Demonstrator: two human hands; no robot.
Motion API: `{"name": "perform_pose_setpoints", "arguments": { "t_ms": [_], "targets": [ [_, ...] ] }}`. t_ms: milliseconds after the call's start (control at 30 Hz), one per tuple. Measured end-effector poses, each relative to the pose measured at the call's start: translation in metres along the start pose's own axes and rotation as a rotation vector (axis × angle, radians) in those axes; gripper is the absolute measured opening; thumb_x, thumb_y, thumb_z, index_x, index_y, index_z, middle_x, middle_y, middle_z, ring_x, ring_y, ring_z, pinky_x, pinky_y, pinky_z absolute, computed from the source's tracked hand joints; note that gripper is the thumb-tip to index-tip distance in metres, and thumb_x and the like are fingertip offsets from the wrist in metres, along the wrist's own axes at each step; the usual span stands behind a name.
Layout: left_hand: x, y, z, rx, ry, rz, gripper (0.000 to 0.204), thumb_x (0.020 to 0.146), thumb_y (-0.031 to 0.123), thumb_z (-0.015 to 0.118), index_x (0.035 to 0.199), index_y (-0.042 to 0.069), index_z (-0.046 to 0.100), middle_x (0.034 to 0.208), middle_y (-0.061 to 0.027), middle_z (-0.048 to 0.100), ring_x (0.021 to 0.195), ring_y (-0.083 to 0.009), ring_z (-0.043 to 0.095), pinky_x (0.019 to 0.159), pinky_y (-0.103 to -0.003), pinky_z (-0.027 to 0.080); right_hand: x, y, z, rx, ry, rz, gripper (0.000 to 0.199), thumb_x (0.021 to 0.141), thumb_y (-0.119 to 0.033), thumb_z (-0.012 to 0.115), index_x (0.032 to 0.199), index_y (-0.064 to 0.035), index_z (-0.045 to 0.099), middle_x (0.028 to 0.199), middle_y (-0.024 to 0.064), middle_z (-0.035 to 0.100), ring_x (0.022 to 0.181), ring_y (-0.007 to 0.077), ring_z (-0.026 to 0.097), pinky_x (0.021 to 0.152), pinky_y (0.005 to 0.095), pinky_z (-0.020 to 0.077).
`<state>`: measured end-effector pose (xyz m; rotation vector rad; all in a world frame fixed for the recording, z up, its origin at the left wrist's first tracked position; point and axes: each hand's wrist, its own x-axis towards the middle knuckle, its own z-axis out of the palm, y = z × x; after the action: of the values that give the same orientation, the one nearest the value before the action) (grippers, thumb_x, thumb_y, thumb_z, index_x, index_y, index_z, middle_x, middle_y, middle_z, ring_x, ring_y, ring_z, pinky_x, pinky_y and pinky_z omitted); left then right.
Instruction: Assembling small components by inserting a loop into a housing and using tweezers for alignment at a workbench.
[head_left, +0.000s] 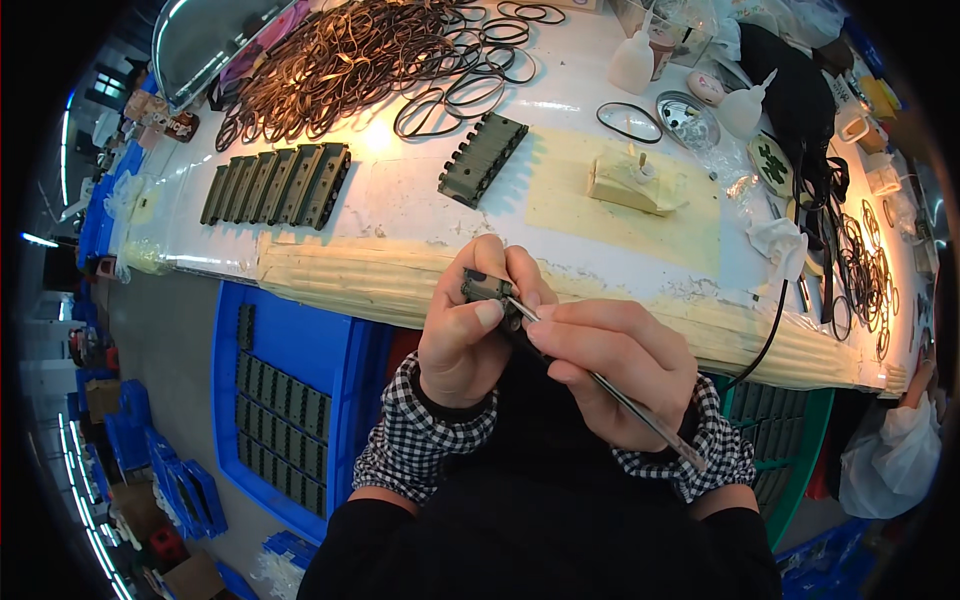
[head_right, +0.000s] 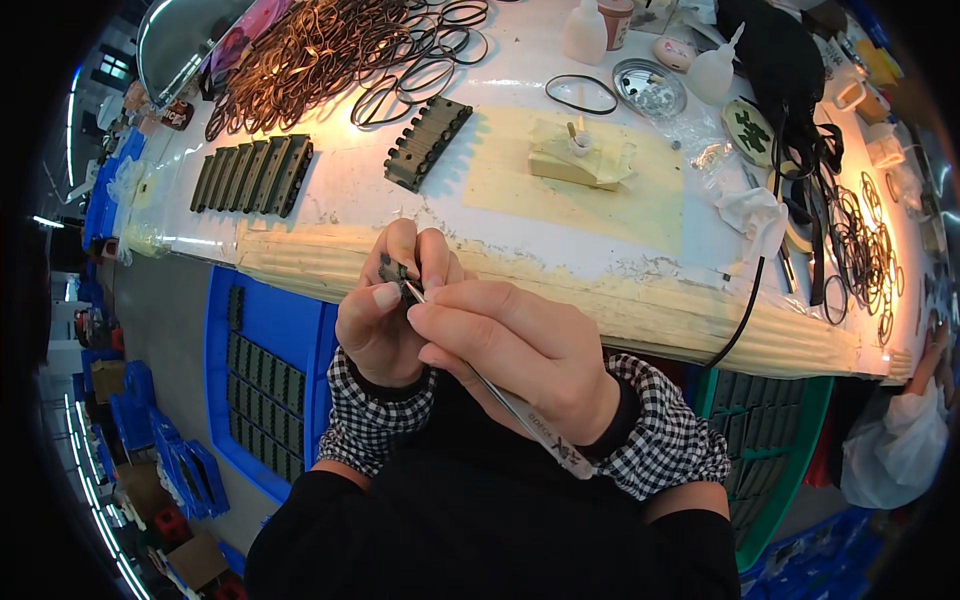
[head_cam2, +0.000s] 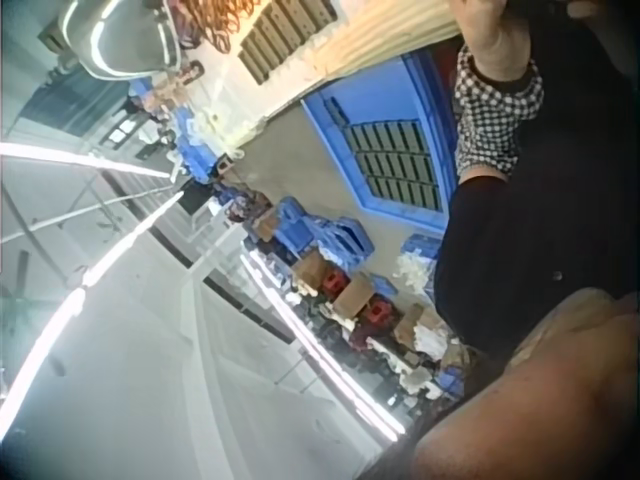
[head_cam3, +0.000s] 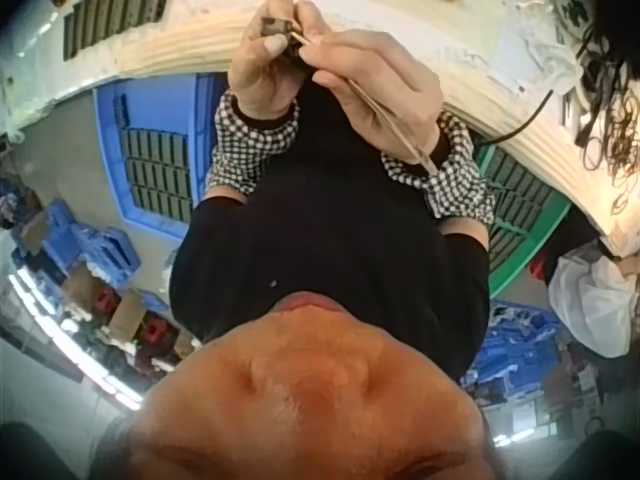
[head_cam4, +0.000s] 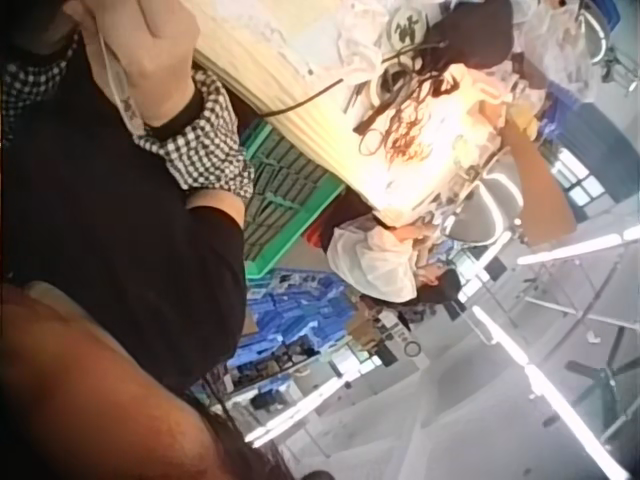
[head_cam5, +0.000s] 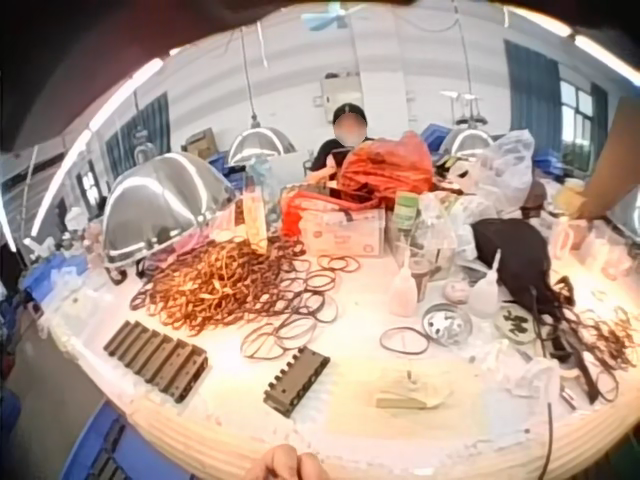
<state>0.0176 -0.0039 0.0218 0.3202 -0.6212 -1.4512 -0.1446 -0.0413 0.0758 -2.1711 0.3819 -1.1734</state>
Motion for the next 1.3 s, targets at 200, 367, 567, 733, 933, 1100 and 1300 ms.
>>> {"name": "perform_pose_setpoints", "arguments": {
  "t_ms": [200,367,567,733,933,1100,1300],
  "targets": [
    [0.002,0.001,0.002,0.002,0.012,0.0,0.022,0.08,0.018,0.06,0.083,0.009,0.04,0.084,-0.0102,0.053,0.079,-0.0205,0.057,0.076,-0.033,0.048,-0.003,0.009,0.003,0.138,0.075,0.077,0.018,0.084,-0.007,0.069,0.099,0.0015,0.066,0.094,0.0112,0.065,0.085,0.022,0.066,0.072,0.029,0.0535],
    [0.001,0.002,0.001,0.009,0.017,0.006,0.022,0.08,0.018,0.06,0.083,0.009,0.04,0.084,-0.0095,0.053,0.079,-0.0197,0.057,0.077,-0.032,0.048,-0.001,0.007,0.004,0.146,0.068,0.086,0.017,0.084,-0.007,0.068,0.099,0.0015,0.066,0.093,0.0108,0.065,0.085,0.022,0.065,0.072,0.029,0.0532],
    [0.001,0.003,0.001,0.011,0.004,0.008,0.022,0.079,0.018,0.06,0.084,0.009,0.041,0.084,-0.0094,0.053,0.08,-0.0195,0.057,0.078,-0.033,0.047,0.0,0.006,0.004,0.18,0.084,0.126,0.017,0.084,-0.007,0.069,0.099,0.001,0.066,0.093,0.0098,0.066,0.085,0.0223,0.065,0.073,0.0291,0.0526],
    [0.001,0.003,0.001,0.007,0.004,0.004,0.022,0.079,0.018,0.06,0.085,0.009,0.041,0.084,-0.0095,0.053,0.081,-0.0203,0.057,0.078,-0.033,0.047,0.001,0.008,0.004,0.159,0.074,0.105,0.017,0.083,-0.007,0.069,0.098,0.0007,0.066,0.093,0.009,0.066,0.085,0.022,0.065,0.073,0.0292,0.0527],
    [-0.001,0.002,0.0,0.01,-0.012,0.006,0.022,0.079,0.018,0.061,0.085,0.008,0.042,0.086,-0.0097,0.053,0.081,-0.0208,0.057,0.078,-0.033,0.046,0.004,0.008,-0.003,0.127,-0.016,0.055,0.015,0.084,-0.009,0.068,0.097,-0.0012,0.067,0.093,0.0096,0.066,0.083,0.022,0.066,0.07,0.0294,0.0542],
    [-0.002,-0.001,-0.002,-0.066,-0.013,-0.035,0.021,0.079,0.018,0.06,0.085,0.008,0.043,0.087,-0.0097,0.052,0.081,-0.0202,0.056,0.078,-0.033,0.046,0.002,0.009,-0.006,-0.035,-0.109,-0.084,0.014,0.089,-0.015,0.064,0.098,-0.0049,0.068,0.097,0.0108,0.066,0.085,0.0221,0.068,0.07,0.0294,0.0558],
    [0.009,-0.003,0.005,-0.272,-0.042,-0.143,0.016,0.081,0.019,0.057,0.084,0.01,0.044,0.086,-0.0076,0.052,0.078,-0.0195,0.055,0.08,-0.034,0.043,0.002,0.012,-0.018,0.109,0.069,0.001,0.021,0.085,-0.011,0.069,0.103,-0.0013,0.066,0.095,0.0105,0.065,0.081,0.0206,0.064,0.069,0.0283,0.0527]
  ]
}}
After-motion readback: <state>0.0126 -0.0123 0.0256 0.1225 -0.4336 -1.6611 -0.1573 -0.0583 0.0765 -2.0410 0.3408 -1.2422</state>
